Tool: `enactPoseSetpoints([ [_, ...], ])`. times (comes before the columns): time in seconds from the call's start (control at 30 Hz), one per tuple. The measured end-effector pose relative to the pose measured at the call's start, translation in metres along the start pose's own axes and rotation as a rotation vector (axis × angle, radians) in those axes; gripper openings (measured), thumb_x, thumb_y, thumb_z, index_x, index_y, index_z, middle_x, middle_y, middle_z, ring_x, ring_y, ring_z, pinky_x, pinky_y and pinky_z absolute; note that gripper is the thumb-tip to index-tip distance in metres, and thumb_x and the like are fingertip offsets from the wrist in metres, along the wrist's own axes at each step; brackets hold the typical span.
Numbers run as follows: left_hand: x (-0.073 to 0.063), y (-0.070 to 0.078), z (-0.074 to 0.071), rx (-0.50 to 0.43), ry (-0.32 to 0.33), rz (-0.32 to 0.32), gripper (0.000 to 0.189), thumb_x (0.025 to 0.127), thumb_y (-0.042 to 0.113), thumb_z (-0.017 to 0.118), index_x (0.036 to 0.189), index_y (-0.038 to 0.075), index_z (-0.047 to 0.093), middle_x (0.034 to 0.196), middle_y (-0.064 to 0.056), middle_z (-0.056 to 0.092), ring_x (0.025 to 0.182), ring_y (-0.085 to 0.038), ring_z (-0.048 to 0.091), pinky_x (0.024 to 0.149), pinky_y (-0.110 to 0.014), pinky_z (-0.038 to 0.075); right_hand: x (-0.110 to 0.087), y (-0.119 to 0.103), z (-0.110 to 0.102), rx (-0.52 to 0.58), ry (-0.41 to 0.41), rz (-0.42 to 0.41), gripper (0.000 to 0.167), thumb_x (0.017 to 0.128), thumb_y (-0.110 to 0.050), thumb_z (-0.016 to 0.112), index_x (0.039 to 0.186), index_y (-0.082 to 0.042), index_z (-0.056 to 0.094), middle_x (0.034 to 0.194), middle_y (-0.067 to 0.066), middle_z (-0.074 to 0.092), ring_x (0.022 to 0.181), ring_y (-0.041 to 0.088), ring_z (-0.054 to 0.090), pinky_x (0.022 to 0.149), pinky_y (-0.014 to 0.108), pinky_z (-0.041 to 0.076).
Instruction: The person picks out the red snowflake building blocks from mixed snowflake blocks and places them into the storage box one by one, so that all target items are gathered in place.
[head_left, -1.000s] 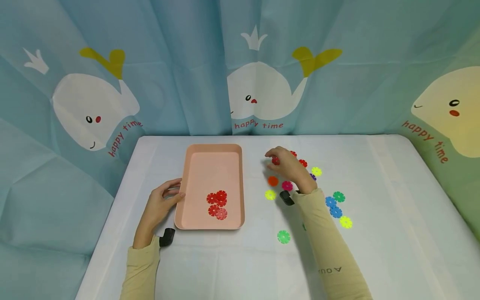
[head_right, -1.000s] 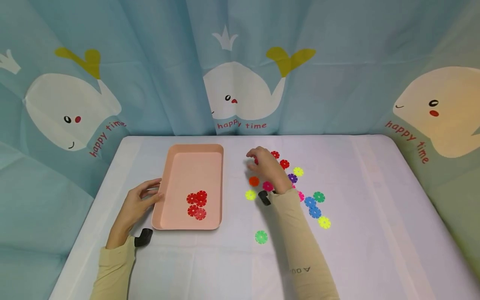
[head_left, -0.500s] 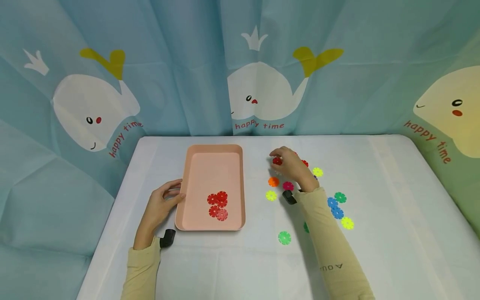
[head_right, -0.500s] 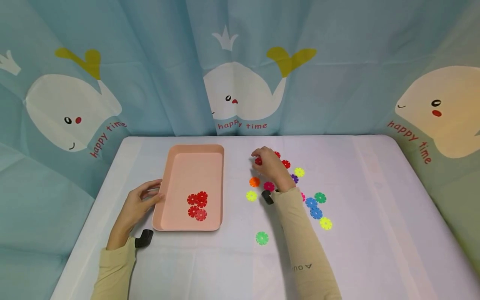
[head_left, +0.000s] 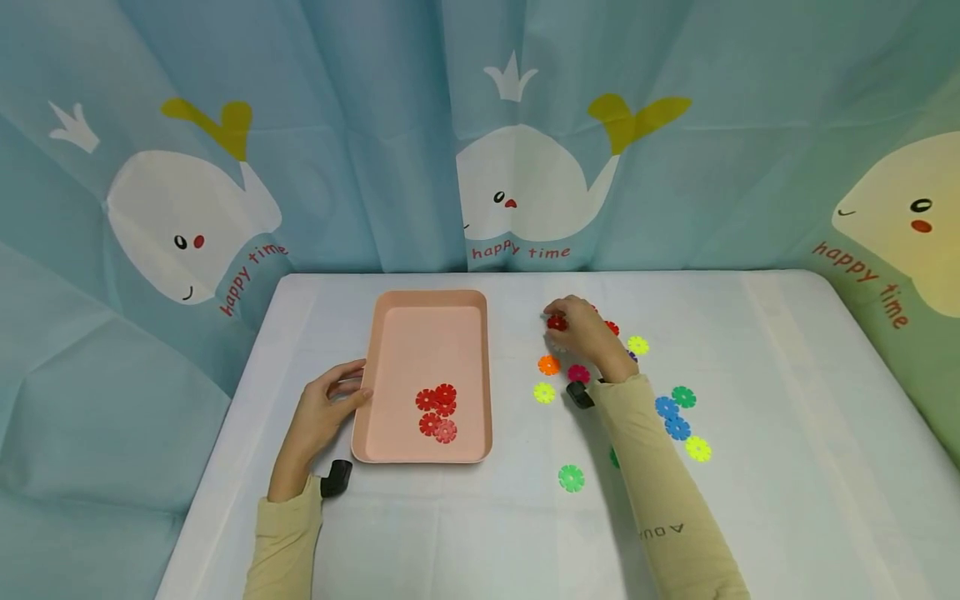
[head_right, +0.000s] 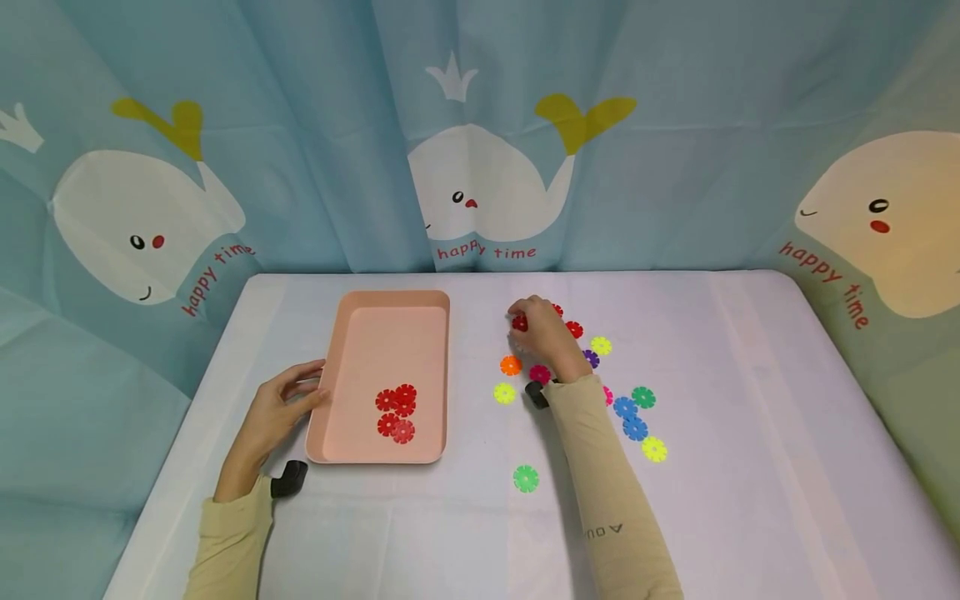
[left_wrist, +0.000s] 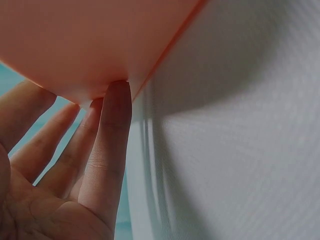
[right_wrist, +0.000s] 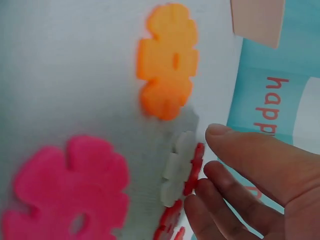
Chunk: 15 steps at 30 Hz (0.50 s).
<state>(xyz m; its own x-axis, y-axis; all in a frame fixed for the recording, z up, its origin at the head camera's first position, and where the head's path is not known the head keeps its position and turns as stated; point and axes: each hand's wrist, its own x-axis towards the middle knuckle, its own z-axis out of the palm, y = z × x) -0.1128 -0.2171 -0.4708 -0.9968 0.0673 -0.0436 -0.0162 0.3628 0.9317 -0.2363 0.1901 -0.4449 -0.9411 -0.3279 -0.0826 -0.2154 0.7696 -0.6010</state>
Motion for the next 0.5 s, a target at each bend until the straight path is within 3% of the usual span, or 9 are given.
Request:
enactPoseSetpoints([
  [0.5, 0.0, 0.0011, 0.0004, -0.004, 0.002, -0.005, 0.053, 0.093, 0.011, 0.071, 0.141, 0.001, 0.053, 0.139, -0.019, 0.057, 0.116, -0.037, 0.061, 0.086, -0.011, 0.047, -0.0024, 0.0001, 0.0027, 0.026, 0.005, 0.033, 0.029, 0.092, 0.0, 0.068, 0.12, 0.006, 0.064, 0.117, 0.022, 0.058, 0.102, 0.033, 0.055, 0.093, 0.047, 0.05],
])
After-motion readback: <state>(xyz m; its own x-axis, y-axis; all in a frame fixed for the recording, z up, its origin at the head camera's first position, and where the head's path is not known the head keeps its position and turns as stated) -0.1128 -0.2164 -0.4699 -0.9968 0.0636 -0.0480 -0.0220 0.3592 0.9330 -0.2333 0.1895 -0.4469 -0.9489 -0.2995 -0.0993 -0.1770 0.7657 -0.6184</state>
